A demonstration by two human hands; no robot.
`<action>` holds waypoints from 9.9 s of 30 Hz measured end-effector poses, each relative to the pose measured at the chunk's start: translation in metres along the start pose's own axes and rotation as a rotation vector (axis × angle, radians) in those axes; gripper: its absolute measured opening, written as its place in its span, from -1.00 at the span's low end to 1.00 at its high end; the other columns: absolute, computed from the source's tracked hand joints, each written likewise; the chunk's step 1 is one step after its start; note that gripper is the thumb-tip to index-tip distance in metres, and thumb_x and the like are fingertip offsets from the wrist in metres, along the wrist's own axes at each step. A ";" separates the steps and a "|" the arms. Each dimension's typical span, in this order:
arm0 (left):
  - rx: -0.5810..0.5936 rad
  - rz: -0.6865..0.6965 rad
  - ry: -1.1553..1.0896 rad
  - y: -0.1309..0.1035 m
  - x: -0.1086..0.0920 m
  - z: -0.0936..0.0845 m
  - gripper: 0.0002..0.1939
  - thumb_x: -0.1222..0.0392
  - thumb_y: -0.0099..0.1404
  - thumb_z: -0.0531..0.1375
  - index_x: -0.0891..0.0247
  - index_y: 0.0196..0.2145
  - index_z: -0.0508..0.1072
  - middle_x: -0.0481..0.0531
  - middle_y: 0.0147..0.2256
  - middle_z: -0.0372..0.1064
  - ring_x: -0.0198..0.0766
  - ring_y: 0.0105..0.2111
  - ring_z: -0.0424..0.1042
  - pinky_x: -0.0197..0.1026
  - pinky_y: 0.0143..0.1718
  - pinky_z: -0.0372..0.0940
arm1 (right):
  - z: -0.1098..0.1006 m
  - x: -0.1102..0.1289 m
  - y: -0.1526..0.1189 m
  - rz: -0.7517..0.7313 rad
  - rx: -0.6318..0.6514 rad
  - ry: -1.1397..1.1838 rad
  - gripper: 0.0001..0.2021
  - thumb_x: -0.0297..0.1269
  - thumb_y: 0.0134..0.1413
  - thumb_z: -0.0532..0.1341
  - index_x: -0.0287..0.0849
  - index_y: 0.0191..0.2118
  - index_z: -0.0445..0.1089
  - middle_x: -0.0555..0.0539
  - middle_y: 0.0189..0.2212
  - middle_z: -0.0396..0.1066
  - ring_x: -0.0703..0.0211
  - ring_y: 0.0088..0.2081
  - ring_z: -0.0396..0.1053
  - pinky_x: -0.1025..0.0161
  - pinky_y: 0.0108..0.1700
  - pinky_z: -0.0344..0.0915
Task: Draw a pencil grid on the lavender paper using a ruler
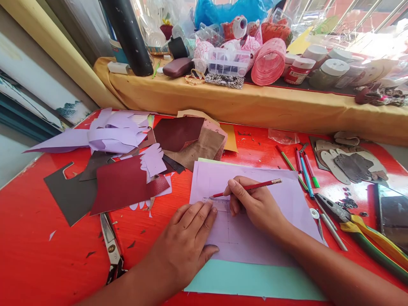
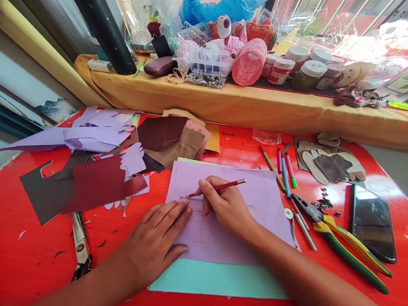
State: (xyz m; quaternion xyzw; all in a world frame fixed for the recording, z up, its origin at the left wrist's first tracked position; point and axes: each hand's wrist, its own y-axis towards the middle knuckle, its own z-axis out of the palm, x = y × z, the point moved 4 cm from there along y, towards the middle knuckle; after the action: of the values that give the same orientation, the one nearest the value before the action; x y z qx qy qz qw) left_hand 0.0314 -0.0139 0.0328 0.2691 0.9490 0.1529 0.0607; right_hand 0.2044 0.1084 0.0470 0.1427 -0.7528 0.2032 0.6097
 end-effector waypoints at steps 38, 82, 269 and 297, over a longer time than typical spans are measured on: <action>-0.038 -0.011 -0.005 0.001 -0.001 0.000 -0.43 -0.04 0.74 -0.09 0.39 0.32 0.49 0.23 0.26 0.51 0.04 0.24 0.38 0.06 0.33 0.13 | -0.028 0.007 -0.019 0.015 -0.008 -0.185 -0.43 0.31 0.50 0.10 -0.06 -0.36 0.42 0.05 -0.64 0.42 0.11 -0.53 0.38 0.14 -0.33 0.28; -0.104 0.122 -0.184 0.004 0.006 -0.012 -0.73 0.19 0.66 0.11 0.34 0.10 0.57 0.22 0.14 0.61 -0.03 0.24 0.52 -0.01 0.25 0.43 | -0.059 -0.012 -0.022 -0.078 -0.329 0.287 -0.54 0.17 0.41 0.34 -0.15 -0.32 0.55 0.08 -0.69 0.32 0.20 -0.61 0.36 0.25 -0.49 0.24; 0.172 0.083 -0.152 -0.006 0.002 0.008 -0.33 -0.08 0.69 0.06 0.23 0.59 0.11 0.13 0.52 0.18 0.01 0.48 0.21 0.08 0.46 0.21 | -0.038 -0.015 -0.025 -0.082 -0.100 -0.060 -0.58 0.06 0.56 0.16 -0.09 -0.32 0.43 0.05 -0.56 0.41 0.17 -0.50 0.32 0.19 -0.36 0.23; -0.026 0.034 -0.089 -0.003 0.023 -0.009 -0.61 -0.03 0.72 0.04 0.28 0.18 0.51 0.15 0.14 0.59 -0.01 0.15 0.52 0.04 0.26 0.30 | -0.041 -0.016 -0.027 -0.098 -0.137 0.053 -0.53 0.15 0.52 0.22 -0.13 -0.28 0.54 0.04 -0.58 0.42 0.19 -0.52 0.32 0.21 -0.40 0.24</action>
State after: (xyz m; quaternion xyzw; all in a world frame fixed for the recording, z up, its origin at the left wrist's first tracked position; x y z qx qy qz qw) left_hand 0.0085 -0.0063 0.0395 0.2909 0.9385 0.1542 0.1036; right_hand 0.2560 0.1042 0.0419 0.1320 -0.7406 0.1245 0.6470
